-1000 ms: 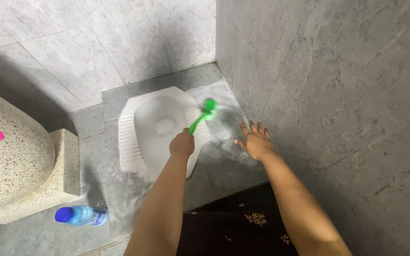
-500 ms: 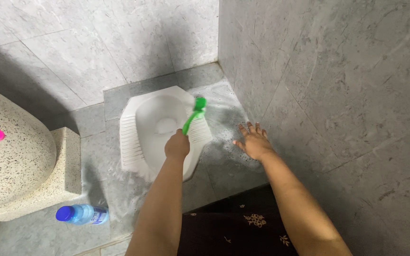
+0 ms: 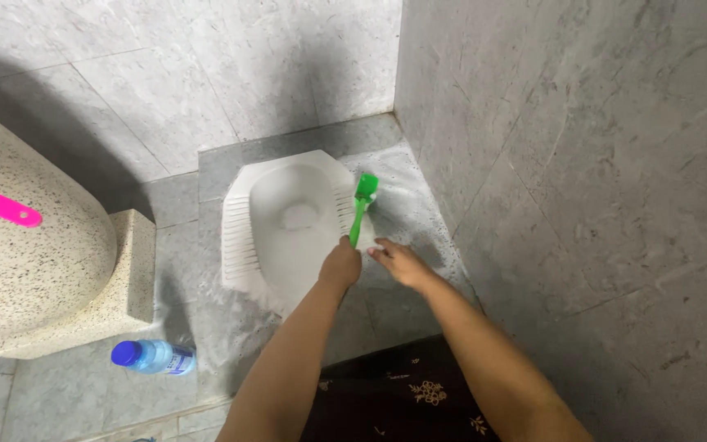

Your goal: Scrubbing a squat toilet with a green brush and soapy water.

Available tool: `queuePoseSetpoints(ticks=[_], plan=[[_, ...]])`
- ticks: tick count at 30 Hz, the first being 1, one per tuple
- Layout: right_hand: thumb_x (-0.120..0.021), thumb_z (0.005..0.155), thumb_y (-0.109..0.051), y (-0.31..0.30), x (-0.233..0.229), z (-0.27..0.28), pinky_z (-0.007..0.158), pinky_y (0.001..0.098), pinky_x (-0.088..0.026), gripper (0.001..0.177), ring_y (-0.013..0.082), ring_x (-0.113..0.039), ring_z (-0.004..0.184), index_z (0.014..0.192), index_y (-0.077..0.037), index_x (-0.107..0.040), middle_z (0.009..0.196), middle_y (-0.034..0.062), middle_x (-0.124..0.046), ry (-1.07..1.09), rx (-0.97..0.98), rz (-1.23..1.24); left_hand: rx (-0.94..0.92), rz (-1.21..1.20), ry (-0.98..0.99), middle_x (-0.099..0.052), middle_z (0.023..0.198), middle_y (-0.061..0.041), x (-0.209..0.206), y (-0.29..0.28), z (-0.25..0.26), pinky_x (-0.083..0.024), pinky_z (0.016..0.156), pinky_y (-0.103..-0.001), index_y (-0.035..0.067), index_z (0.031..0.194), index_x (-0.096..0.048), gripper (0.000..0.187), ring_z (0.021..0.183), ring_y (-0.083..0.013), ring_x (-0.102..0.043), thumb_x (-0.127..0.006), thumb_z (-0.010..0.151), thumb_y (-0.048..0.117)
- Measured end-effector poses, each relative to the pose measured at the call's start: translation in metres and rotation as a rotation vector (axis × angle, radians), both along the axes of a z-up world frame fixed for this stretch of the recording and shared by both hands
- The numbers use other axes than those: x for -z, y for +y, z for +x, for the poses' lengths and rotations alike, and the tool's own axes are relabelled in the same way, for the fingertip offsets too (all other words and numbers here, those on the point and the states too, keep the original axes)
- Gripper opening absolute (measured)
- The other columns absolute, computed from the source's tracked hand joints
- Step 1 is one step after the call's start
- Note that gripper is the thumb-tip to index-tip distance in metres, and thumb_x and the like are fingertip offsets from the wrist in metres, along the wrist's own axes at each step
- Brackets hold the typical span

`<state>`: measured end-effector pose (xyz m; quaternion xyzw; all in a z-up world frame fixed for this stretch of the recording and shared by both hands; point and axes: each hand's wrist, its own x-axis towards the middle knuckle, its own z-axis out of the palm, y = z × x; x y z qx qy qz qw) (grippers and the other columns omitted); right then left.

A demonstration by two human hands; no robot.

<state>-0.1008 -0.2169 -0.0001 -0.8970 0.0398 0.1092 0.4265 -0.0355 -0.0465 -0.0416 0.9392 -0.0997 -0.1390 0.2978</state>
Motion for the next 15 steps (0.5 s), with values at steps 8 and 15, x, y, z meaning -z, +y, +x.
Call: queuePoseSetpoints(ticks=[8,15], plan=[[-0.056,0.104,-0.029,0.027,0.038,0.028,0.081,0.0421,-0.060,0.043,0.0245,-0.073,0.079,0.130,0.005,-0.056,0.102,0.0182,-0.076,0.147,0.244,0.278,0.350,-0.345,0.556,-0.053,0.150,-0.021,-0.047,0.021,-0.038,-0.041,0.111,-0.045,0.009,0.159,-0.029,0.078,0.136,-0.0326,-0.052,-0.064,0.092,0.028],[-0.053,0.104,-0.022,-0.053,0.054,0.031,0.095,0.0515,-0.055,0.038,0.0409,-0.070,0.108,0.135,-0.001,-0.057,0.118,0.0269,-0.072,0.094,0.406,-0.380,0.318,0.237,0.098,-0.026,0.167,-0.020,-0.092,0.067,-0.052,-0.034,0.120,-0.052,0.017,0.162,-0.024,0.088,0.150,-0.0393,-0.032,-0.070,0.091,0.042]])
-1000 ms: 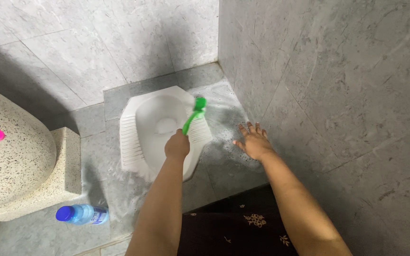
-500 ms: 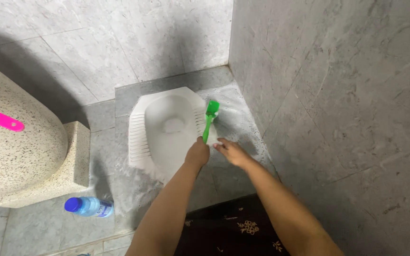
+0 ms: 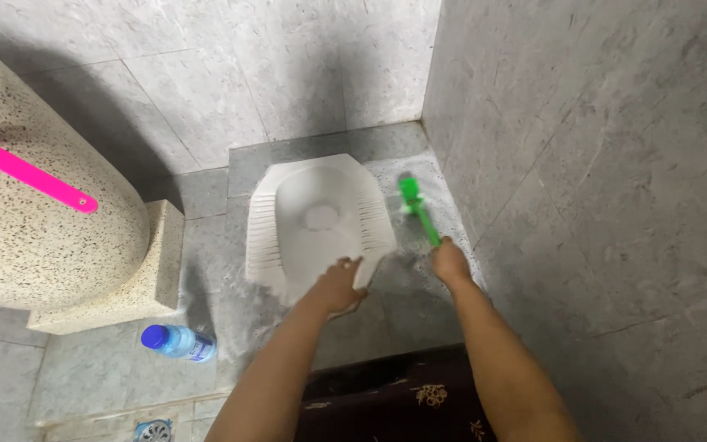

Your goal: Scrubbing a squat toilet with a green brush and soapy water.

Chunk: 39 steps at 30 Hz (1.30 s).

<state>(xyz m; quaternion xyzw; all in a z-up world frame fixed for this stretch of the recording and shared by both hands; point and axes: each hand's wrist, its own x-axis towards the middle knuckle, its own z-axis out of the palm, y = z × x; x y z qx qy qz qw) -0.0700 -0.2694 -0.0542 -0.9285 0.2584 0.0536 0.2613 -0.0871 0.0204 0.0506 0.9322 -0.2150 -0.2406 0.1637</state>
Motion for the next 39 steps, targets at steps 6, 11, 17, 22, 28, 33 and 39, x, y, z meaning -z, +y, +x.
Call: queuePoseSetpoints(ticks=[6,11,17,22,28,33,39], plan=[[-0.046,0.106,-0.020,0.011,-0.033,-0.016,0.092,0.0553,-0.056,0.041,0.0434,-0.070,0.110,0.144,-0.004,-0.050,0.119,0.0277,-0.070,0.091,0.081,-0.093,-0.183,0.040,-0.151,-0.009,0.169,-0.022,0.018,0.035,0.029,-0.023,0.121,-0.060,0.019,0.163,-0.017,0.090,0.155,-0.0453,-0.013,-0.068,0.094,0.045],[-0.057,0.100,-0.027,0.002,-0.028,-0.020,0.099,0.0514,-0.053,0.044,0.0395,-0.068,0.115,0.141,-0.013,-0.055,0.125,0.0225,-0.070,0.037,-0.197,0.040,-0.151,-0.061,-0.263,-0.006,0.169,-0.023,0.011,0.023,0.036,-0.017,0.122,-0.062,0.018,0.163,-0.016,0.093,0.155,-0.0479,-0.009,-0.069,0.092,0.044],[-0.050,0.107,-0.031,-0.020,-0.017,-0.015,0.083,0.0516,-0.060,0.047,0.0407,-0.071,0.104,0.147,-0.008,-0.047,0.121,0.0271,-0.069,0.197,0.082,-0.178,-0.076,-0.077,-0.364,-0.004,0.169,-0.025,0.011,0.001,0.040,-0.011,0.122,-0.063,0.014,0.163,-0.014,0.096,0.155,-0.0485,-0.002,-0.072,0.091,0.037],[-0.061,0.101,-0.032,-0.011,-0.016,-0.012,0.091,0.0514,-0.055,0.036,0.0383,-0.069,0.108,0.131,-0.011,-0.064,0.117,0.0205,-0.073,-0.025,-0.185,0.023,-0.006,-0.108,-0.379,-0.006,0.169,-0.023,0.013,-0.006,0.035,-0.009,0.123,-0.062,0.014,0.163,-0.015,0.094,0.156,-0.0469,-0.002,-0.071,0.090,0.031],[-0.056,0.102,-0.031,0.011,-0.045,-0.004,0.087,0.0581,-0.053,0.038,0.0443,-0.068,0.105,0.135,-0.012,-0.059,0.116,0.0252,-0.071,0.059,0.099,-0.036,-0.020,-0.113,-0.367,-0.005,0.170,-0.023,0.016,0.003,0.040,-0.008,0.124,-0.062,0.014,0.163,-0.015,0.094,0.156,-0.0462,-0.001,-0.072,0.090,0.030],[-0.065,0.094,-0.031,0.021,-0.006,0.017,0.095,0.0523,-0.054,0.041,0.0394,-0.068,0.110,0.130,-0.013,-0.064,0.118,0.0217,-0.072,-0.082,-0.287,0.154,-0.050,-0.088,-0.361,-0.005,0.170,-0.023,0.025,0.017,0.042,-0.008,0.123,-0.062,0.014,0.163,-0.015,0.094,0.156,-0.0460,-0.001,-0.071,0.090,0.032],[-0.050,0.107,-0.033,0.030,-0.060,-0.002,0.092,0.0565,-0.056,0.041,0.0418,-0.072,0.108,0.140,-0.010,-0.054,0.119,0.0236,-0.073,0.201,0.083,-0.135,-0.053,-0.092,-0.391,-0.006,0.168,-0.024,0.026,0.023,0.044,-0.008,0.122,-0.062,0.013,0.163,-0.015,0.094,0.155,-0.0469,-0.001,-0.072,0.090,0.032]])
